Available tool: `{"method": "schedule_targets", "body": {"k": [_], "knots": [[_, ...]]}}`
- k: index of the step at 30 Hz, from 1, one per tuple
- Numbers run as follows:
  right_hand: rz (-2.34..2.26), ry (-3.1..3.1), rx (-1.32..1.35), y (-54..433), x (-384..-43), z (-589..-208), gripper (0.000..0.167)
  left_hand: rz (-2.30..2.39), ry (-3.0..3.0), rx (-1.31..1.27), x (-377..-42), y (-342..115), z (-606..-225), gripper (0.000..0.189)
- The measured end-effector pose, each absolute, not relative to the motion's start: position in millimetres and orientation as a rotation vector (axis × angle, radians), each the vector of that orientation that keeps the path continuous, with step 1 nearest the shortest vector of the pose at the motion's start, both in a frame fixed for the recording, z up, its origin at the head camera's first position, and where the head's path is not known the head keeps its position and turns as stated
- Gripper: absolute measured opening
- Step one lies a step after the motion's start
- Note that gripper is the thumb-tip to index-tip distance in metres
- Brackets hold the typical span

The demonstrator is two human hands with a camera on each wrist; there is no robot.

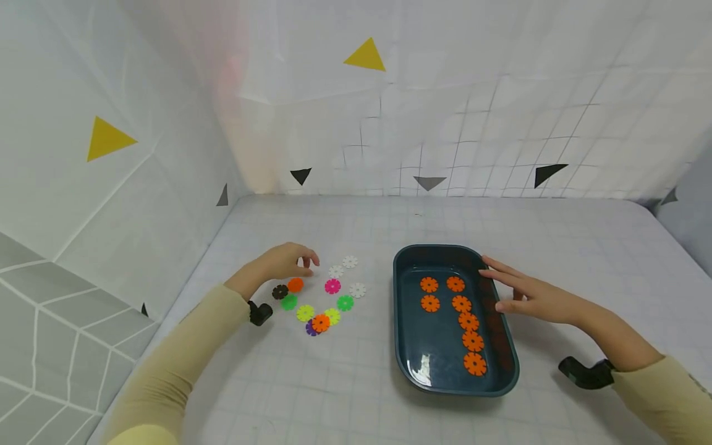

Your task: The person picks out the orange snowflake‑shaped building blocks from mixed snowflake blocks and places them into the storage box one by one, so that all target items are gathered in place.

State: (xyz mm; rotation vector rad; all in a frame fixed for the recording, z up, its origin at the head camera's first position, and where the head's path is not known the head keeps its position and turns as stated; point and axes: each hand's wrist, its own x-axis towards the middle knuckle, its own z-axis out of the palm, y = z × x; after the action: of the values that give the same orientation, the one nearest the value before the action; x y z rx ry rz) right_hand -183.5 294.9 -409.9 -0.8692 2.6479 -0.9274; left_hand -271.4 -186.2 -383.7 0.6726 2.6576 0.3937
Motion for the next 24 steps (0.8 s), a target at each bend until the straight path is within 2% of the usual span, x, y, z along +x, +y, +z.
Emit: {"method": "schedule_targets", "body": {"k": [9,24], "knots": [[-0.925,2.648,-0.872,295.6,-184.6,-410.9,0.061,0.355,2.629,0.553,-261.4,-208.6,-396.7,0.018],[-0.918,2.651,-0.842,294.7,-183.8,-410.1,0.061,0.389,2.596,0.536,-261.6,-217.0,-404.9,0.014]]}}
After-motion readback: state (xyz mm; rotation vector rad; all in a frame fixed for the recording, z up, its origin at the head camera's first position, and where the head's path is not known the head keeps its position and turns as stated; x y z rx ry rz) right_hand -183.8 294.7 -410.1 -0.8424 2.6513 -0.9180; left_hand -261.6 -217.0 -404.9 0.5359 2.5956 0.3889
